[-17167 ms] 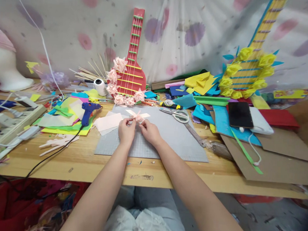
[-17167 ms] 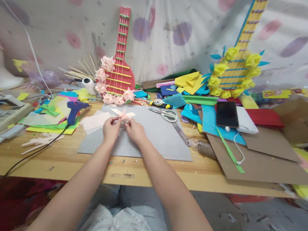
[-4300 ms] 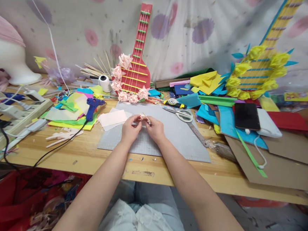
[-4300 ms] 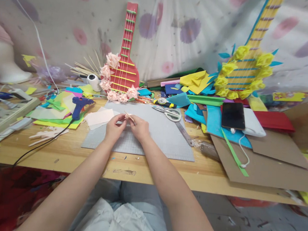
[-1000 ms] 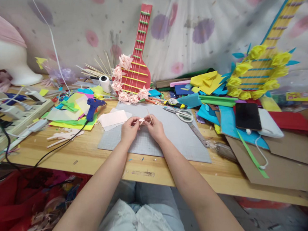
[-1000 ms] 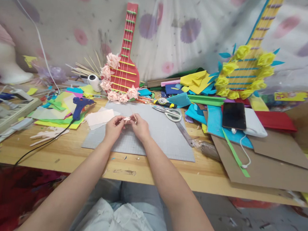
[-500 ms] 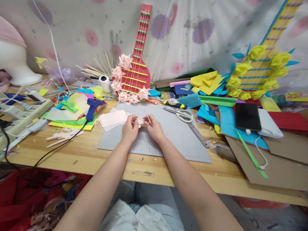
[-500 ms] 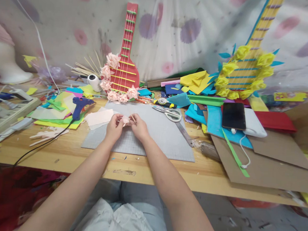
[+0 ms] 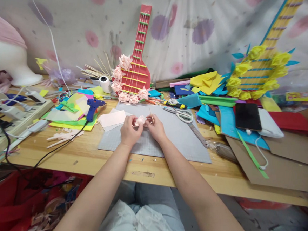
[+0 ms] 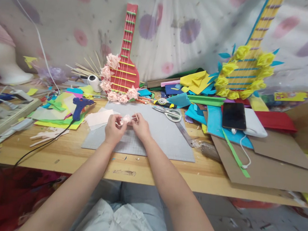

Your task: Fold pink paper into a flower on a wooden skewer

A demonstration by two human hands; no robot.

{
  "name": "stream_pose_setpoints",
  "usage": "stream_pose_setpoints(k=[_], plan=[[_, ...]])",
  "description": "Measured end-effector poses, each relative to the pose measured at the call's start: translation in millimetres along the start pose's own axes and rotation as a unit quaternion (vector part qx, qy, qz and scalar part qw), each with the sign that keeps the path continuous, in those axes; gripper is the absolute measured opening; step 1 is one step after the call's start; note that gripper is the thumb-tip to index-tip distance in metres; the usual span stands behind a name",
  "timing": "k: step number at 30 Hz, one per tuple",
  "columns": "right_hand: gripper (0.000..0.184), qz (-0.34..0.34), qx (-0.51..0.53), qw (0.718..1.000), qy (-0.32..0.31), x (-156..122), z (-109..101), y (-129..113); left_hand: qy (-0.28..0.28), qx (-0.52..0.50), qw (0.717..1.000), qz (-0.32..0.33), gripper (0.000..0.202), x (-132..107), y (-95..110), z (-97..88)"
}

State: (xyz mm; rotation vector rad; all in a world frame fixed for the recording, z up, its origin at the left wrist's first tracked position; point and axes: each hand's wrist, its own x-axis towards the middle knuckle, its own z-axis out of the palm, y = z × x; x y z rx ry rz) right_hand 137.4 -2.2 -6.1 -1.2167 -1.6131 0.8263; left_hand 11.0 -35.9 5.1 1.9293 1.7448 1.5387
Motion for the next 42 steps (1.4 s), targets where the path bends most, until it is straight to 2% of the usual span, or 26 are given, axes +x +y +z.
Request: stream_pose_setpoints(k=[4, 13, 17, 26, 29, 33, 36, 39, 42], plan=[[0.016, 0.019, 0.01, 0.999, 0.025, 1.7, 0.9, 1.3, -0.052, 0.057, 0.997, 0.031, 0.027, -2.1, 3.3, 3.8], [0.016, 0.027, 0.029, 0.996, 0.075, 2.9, 1.5, 1.7, -0.079, 0.071, 0.992, 0.061, 0.032, 0.0, 3.1, 5.0], [0.018, 0.024, 0.034, 0.998, 0.057, 1.7, 1.0, -0.3, -0.077, 0.102, 0.991, 0.028, 0.008, 1.8, -0.2, 6.6], [0.02, 0.025, 0.029, 0.997, 0.064, 1.0, 1.2, -3.2, -0.082, 0.117, 0.989, -0.04, 0.009, 1.9, 0.3, 7.1], [0.019, 0.019, 0.006, 0.997, 0.075, 0.9, -1.4, -4.2, -0.079, 0.089, 0.992, -0.04, 0.001, 3.0, -1.9, 7.3], [0.022, -0.012, -0.068, 0.991, 0.117, 1.0, -6.0, -6.0, -0.041, -0.005, 0.998, -0.043, 0.007, 5.4, -9.2, 9.3], [0.023, -0.037, -0.127, 0.986, 0.102, 0.7, -6.2, -5.8, -0.024, -0.056, 0.997, -0.044, 0.007, 6.4, -12.9, 10.6], [0.015, -0.047, -0.175, 0.981, 0.07, -0.4, -4.5, -5.2, -0.026, -0.08, 0.995, -0.052, 0.007, 6.5, -13.0, 10.0], [0.011, -0.064, -0.224, 0.969, 0.082, -2.3, -4.7, -6.8, -0.008, -0.115, 0.99, -0.083, 0.015, 6.8, -11.6, 7.9]])
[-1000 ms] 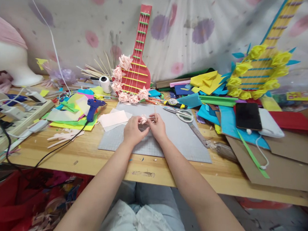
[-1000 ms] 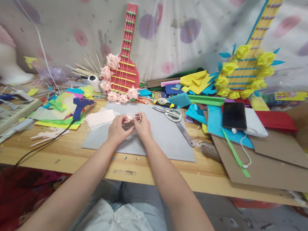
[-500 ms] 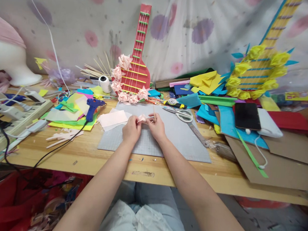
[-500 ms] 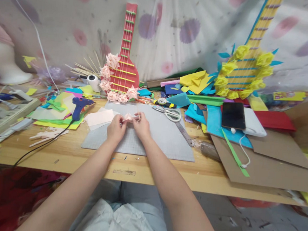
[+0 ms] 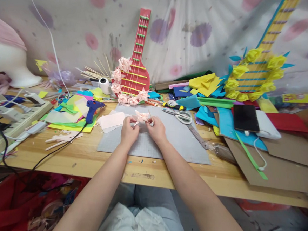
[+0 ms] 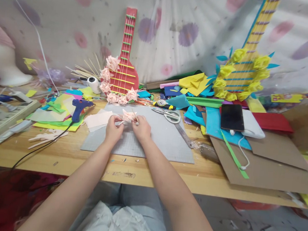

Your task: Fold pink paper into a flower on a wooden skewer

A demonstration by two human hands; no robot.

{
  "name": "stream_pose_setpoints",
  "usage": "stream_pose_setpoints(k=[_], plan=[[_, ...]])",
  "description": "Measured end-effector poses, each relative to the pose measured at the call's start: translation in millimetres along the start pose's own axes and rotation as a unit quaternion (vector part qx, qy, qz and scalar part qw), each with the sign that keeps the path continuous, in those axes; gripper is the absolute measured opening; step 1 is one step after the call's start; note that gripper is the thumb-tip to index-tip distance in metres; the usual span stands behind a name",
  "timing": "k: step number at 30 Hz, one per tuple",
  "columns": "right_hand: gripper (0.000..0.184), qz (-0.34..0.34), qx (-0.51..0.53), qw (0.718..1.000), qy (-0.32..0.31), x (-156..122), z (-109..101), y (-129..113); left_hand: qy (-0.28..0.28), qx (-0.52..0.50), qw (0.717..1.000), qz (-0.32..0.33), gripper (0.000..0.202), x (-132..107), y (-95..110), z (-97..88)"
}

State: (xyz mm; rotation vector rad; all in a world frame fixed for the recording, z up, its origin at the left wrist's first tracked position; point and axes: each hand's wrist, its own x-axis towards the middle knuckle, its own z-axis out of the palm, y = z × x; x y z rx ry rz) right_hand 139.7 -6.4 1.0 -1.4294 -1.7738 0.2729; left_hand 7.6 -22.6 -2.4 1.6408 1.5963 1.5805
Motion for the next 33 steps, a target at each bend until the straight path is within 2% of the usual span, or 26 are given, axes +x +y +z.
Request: stream_pose_setpoints(k=[2, 4, 6, 7, 9, 11, 13, 14, 19, 25, 27, 29, 33], plan=[[0.011, -0.014, -0.037, 0.999, 0.023, -0.6, -3.0, -1.6, 0.03, -0.041, 0.998, -0.036, 0.019, 1.2, 2.3, -0.9], [0.013, -0.029, -0.072, 0.996, 0.032, -0.6, -6.6, -3.3, 0.056, -0.097, 0.99, -0.088, 0.013, 3.5, 7.0, -1.1], [0.016, -0.045, -0.098, 0.994, 0.03, -0.4, -9.7, -4.7, 0.058, -0.157, 0.973, -0.16, 0.007, 6.6, 15.0, -0.6], [0.017, -0.054, -0.108, 0.992, 0.028, -0.3, -10.9, -5.1, 0.042, -0.181, 0.961, -0.203, 0.01, 8.1, 19.8, -0.4], [0.018, -0.071, -0.123, 0.99, 0.025, -0.3, -12.4, -5.7, -0.009, -0.229, 0.923, -0.308, 0.016, 10.7, 29.0, -0.5], [0.02, -0.088, -0.131, 0.987, 0.024, -0.9, -13.5, -6.5, -0.092, -0.292, 0.86, -0.408, 0.016, 12.4, 35.3, -1.7], [0.02, -0.101, -0.139, 0.985, 0.021, -1.5, -14.4, -7.8, -0.129, -0.335, 0.808, -0.467, 0.016, 13.6, 37.6, -3.5], [0.021, -0.105, -0.142, 0.984, 0.019, -1.8, -14.9, -8.6, -0.134, -0.347, 0.796, -0.478, 0.014, 14.1, 37.7, -4.2], [0.024, -0.118, -0.145, 0.982, 0.016, -1.8, -17.0, -10.0, -0.155, -0.364, 0.783, -0.479, 0.005, 16.7, 37.2, -3.9], [0.027, -0.119, -0.129, 0.984, 0.027, -1.9, -16.1, -6.4, -0.185, -0.399, 0.734, -0.517, 0.007, 17.4, 36.4, -3.6], [0.028, -0.117, -0.119, 0.986, 0.034, -2.2, -15.4, -7.0, -0.179, -0.394, 0.748, -0.503, 0.005, 17.0, 35.3, -2.8], [0.028, -0.104, -0.103, 0.988, 0.042, -2.3, -14.5, -8.2, -0.159, -0.386, 0.774, -0.476, 0.009, 16.8, 34.5, -0.7], [0.022, -0.068, -0.065, 0.995, 0.041, -1.6, -12.8, -8.3, -0.122, -0.382, 0.81, -0.428, 0.011, 17.0, 34.0, 4.9]])
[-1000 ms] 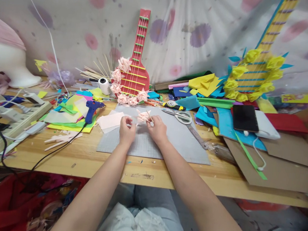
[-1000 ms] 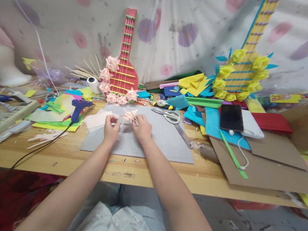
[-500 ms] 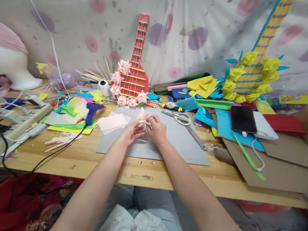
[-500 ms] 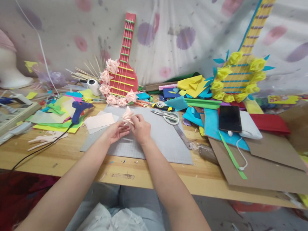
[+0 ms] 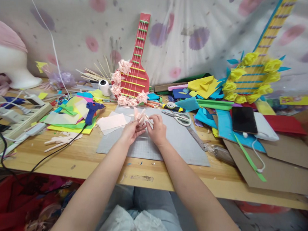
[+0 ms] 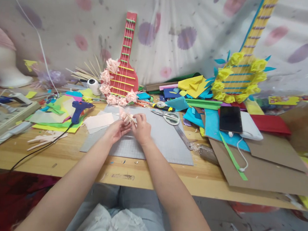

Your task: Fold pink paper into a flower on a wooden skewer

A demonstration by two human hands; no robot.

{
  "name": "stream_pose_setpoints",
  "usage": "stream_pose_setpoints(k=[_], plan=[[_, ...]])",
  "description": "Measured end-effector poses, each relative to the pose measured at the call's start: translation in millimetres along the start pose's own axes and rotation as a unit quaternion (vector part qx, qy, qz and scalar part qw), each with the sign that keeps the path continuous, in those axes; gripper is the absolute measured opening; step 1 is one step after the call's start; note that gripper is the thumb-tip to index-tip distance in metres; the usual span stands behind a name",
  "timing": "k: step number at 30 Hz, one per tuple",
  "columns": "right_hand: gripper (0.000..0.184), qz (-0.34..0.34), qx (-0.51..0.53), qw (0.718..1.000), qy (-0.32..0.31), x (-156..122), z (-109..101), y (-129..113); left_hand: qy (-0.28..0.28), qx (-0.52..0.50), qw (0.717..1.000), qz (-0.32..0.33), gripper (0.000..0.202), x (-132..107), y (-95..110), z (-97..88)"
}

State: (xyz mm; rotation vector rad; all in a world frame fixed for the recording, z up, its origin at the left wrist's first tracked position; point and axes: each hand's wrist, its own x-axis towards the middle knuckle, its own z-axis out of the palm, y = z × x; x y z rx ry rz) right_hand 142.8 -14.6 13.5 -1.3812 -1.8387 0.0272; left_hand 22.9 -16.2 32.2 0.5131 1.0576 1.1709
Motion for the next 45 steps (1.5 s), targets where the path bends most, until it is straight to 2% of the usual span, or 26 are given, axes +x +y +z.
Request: stream_pose_setpoints(k=[4, 7, 10, 15, 19, 28, 32, 36, 41, 45], plan=[[0.018, 0.009, 0.024, 1.0, -0.007, 0.9, 1.4, 2.5, 0.008, -0.001, 0.999, 0.031, 0.014, 0.3, -2.8, 2.8], [0.016, 0.009, 0.038, 0.999, -0.01, 1.4, 1.0, 3.2, -0.014, -0.022, 0.999, 0.037, 0.015, -1.6, -3.8, 4.5], [0.015, 0.01, 0.044, 0.999, -0.005, 1.3, 0.1, 3.4, -0.031, -0.06, 0.998, 0.017, 0.013, -2.5, -4.1, 5.3], [0.016, 0.006, 0.039, 0.999, -0.015, 0.8, 0.2, 4.9, -0.025, -0.085, 0.996, -0.022, 0.008, 1.0, -6.4, 3.7], [0.015, 0.015, 0.028, 0.999, -0.017, 0.9, 0.6, 4.8, -0.02, -0.048, 0.999, 0.011, 0.013, 5.1, -10.4, 3.8], [0.016, 0.043, 0.031, 0.999, 0.007, 2.6, -2.7, 3.0, 0.051, 0.024, 0.995, 0.087, 0.013, 7.2, -15.0, 7.3], [0.016, 0.037, 0.048, 0.998, -0.004, 2.1, -2.9, 1.3, 0.004, -0.009, 0.996, 0.09, 0.016, 5.6, -16.3, 7.6], [0.015, 0.021, 0.066, 0.998, -0.007, 1.3, -2.9, 0.6, -0.04, -0.047, 0.995, 0.077, 0.01, 5.9, -16.4, 5.4], [0.016, 0.017, 0.077, 0.997, -0.017, 0.8, -3.3, 1.2, -0.036, -0.045, 0.997, 0.059, 0.008, 7.5, -16.5, 4.9], [0.013, 0.035, 0.102, 0.994, -0.016, 0.9, -1.6, 2.4, -0.009, -0.034, 0.997, 0.063, 0.009, 8.6, -16.2, 7.1]])
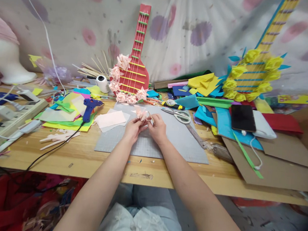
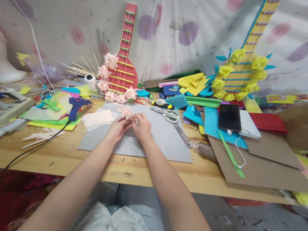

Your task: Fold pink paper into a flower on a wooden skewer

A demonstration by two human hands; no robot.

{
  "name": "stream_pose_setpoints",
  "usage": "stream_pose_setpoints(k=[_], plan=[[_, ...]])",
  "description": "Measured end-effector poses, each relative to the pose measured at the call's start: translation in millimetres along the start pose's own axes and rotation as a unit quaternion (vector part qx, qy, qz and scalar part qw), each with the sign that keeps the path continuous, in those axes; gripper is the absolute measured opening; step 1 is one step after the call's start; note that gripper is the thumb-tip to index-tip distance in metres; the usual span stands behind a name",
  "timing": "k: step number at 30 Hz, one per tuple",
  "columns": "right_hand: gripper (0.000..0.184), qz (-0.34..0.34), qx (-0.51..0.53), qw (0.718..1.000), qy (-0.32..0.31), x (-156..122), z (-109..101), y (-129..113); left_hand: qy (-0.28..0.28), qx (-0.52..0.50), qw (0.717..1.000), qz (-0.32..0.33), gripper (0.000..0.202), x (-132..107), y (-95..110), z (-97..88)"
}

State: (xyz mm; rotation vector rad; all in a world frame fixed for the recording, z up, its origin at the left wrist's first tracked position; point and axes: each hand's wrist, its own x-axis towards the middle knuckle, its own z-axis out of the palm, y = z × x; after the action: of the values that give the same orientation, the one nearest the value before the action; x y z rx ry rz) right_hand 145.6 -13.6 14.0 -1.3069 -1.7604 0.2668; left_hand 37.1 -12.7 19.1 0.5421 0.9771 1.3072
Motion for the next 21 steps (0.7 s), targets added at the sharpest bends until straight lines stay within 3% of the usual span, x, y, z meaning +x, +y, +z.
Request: stream_pose_setpoints(k=[3, 6, 11, 16, 21], plan=[[0.018, 0.056, 0.062, 0.996, -0.013, 1.2, 2.6, 2.7, 0.018, -0.001, 1.0, -0.005, 0.01, 0.3, 1.9, -0.8], [0.03, 0.108, 0.168, 0.978, -0.058, 4.0, 6.4, 6.6, -0.003, 0.001, 1.0, -0.031, 0.009, -0.7, 5.2, -4.7], [0.024, 0.164, 0.323, 0.924, -0.121, 8.1, 10.7, 11.6, -0.064, 0.016, 0.992, -0.11, 0.008, -4.2, 10.4, -10.8], [0.03, 0.229, 0.424, 0.863, -0.149, 7.6, 4.7, 12.7, -0.057, -0.063, 0.977, -0.194, 0.016, -11.0, 17.3, -9.3], [0.035, 0.263, 0.495, 0.82, -0.114, 8.6, 3.3, 11.9, -0.077, -0.134, 0.962, -0.224, 0.02, -17.1, 18.0, -2.7]])
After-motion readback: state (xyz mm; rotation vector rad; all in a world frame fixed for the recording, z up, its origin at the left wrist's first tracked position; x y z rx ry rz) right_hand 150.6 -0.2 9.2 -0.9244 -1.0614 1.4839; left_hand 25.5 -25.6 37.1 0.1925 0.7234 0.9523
